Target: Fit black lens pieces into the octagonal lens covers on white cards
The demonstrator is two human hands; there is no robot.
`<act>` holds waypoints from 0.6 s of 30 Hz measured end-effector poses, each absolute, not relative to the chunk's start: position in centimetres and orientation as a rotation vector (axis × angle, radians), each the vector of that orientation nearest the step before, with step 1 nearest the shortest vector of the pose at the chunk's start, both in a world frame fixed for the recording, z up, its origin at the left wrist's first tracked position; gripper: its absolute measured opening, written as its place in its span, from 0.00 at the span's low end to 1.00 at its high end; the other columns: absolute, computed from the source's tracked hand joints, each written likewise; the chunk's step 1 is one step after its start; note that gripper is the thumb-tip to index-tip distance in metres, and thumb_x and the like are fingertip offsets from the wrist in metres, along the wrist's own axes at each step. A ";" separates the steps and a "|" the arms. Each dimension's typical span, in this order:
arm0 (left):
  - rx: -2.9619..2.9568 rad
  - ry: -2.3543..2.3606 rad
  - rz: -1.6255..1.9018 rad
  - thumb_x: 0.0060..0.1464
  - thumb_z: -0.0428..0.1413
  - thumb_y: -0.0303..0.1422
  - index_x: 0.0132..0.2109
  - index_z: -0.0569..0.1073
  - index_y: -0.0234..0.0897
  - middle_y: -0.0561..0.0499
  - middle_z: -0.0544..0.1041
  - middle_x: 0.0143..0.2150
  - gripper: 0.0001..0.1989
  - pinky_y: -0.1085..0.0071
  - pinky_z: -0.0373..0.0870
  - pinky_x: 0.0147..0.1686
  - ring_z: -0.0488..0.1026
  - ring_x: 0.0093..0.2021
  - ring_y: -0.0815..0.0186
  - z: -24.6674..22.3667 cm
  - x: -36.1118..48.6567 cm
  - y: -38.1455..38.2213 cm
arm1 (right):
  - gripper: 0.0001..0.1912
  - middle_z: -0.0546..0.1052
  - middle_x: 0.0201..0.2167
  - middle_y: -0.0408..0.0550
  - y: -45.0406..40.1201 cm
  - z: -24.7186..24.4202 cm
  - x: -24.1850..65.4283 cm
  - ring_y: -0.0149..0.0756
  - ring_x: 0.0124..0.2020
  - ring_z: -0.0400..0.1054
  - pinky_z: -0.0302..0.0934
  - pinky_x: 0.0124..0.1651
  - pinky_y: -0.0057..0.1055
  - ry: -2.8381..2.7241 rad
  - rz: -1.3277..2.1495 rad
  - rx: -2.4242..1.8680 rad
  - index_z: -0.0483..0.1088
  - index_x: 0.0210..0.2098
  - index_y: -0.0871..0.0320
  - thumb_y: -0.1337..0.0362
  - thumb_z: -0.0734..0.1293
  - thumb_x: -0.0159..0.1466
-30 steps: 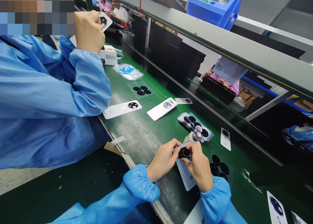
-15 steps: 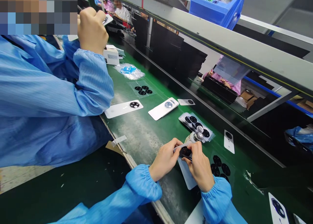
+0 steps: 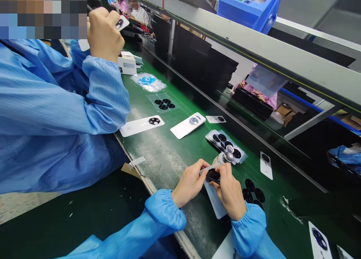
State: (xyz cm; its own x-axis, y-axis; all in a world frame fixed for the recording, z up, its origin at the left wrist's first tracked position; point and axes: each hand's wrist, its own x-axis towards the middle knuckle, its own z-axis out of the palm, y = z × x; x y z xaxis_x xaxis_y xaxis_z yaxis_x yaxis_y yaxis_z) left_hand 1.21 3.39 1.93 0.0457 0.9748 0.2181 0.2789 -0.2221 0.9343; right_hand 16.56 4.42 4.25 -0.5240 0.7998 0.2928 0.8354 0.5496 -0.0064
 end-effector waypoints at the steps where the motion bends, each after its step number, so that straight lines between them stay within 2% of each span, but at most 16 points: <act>1: 1.598 1.293 1.214 0.60 0.45 0.30 0.40 0.68 0.38 0.51 0.75 0.36 0.08 0.73 0.69 0.30 0.72 0.35 0.65 1.9 1.2 3.4 | 0.15 0.64 0.36 0.46 4.4 4.3 16.6 0.38 0.26 0.70 0.56 0.19 0.27 -2.526 -0.198 -1.364 0.54 0.39 0.54 0.72 0.63 0.56; 18: 1.596 1.305 1.209 0.59 0.45 0.31 0.39 0.68 0.38 0.51 0.75 0.35 0.08 0.73 0.68 0.31 0.72 0.35 0.64 1.9 1.1 3.6 | 0.17 0.65 0.37 0.47 4.5 4.2 16.4 0.40 0.28 0.71 0.56 0.17 0.28 -2.552 -0.238 -1.371 0.53 0.39 0.54 0.73 0.64 0.56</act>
